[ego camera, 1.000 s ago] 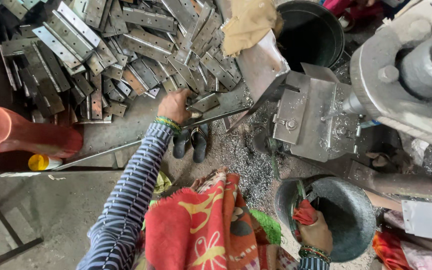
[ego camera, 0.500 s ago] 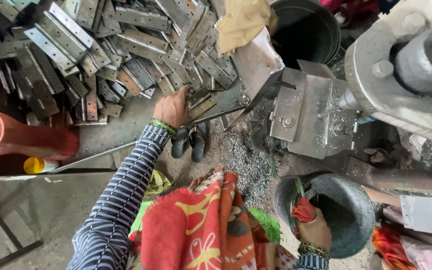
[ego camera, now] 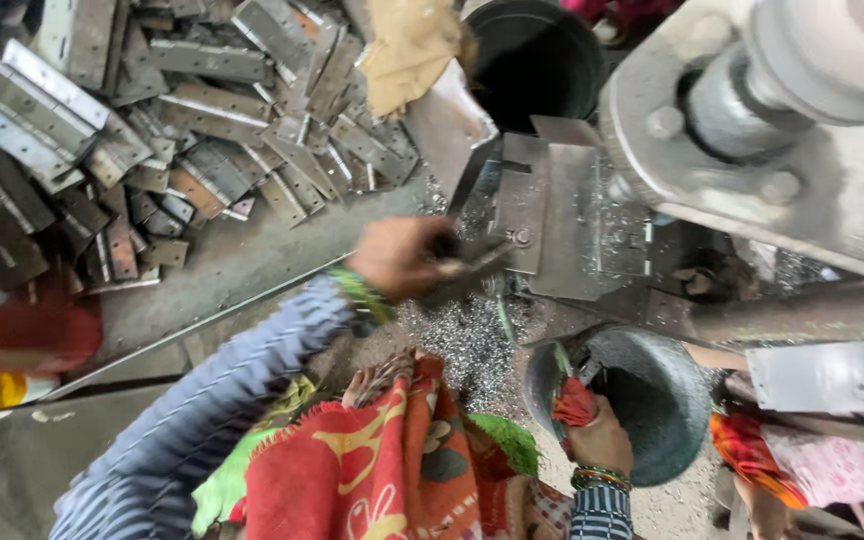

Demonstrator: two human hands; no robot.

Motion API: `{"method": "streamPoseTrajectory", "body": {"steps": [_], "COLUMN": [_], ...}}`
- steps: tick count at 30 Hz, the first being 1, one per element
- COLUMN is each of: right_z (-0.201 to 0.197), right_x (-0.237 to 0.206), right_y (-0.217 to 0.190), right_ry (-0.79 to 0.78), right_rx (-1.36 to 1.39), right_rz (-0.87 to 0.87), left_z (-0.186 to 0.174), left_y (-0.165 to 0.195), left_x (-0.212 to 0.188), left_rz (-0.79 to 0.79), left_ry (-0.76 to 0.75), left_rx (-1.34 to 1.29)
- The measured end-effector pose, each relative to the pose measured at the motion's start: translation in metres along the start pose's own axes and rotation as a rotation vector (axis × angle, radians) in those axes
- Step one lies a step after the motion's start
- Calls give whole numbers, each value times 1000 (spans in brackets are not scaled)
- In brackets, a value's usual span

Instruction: The person repeatedly picks up metal brackets from a pile, places them into a press machine, and operates the press with a lever. The person then removes the processed brackets and places them back onto the pile. This cycle continues throughout the clip.

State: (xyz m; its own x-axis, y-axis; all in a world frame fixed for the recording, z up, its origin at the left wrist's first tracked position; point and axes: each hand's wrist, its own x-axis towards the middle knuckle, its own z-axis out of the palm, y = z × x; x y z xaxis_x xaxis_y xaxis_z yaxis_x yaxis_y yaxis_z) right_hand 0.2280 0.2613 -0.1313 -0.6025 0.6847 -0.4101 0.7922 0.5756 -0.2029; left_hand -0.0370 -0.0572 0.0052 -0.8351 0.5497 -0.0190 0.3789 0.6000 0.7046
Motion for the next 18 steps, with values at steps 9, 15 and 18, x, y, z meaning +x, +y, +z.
{"method": "streamPoseTrajectory", "body": {"steps": [9,15,18], "right_z": [9,-15,-41], "right_x": [5,25,29], "right_y": [9,12,16], "right_ry": [75,-172,-255], "right_rx": [-23,56,81], "right_rz": [-32,-202,-278], "left_z": [121,128,135], "left_y": [89,102,105], "left_x": [48,34,44], "left_rz": [-147,105,92], "left_ry": [31,-256,-272], "left_rx": [74,496,584]}}
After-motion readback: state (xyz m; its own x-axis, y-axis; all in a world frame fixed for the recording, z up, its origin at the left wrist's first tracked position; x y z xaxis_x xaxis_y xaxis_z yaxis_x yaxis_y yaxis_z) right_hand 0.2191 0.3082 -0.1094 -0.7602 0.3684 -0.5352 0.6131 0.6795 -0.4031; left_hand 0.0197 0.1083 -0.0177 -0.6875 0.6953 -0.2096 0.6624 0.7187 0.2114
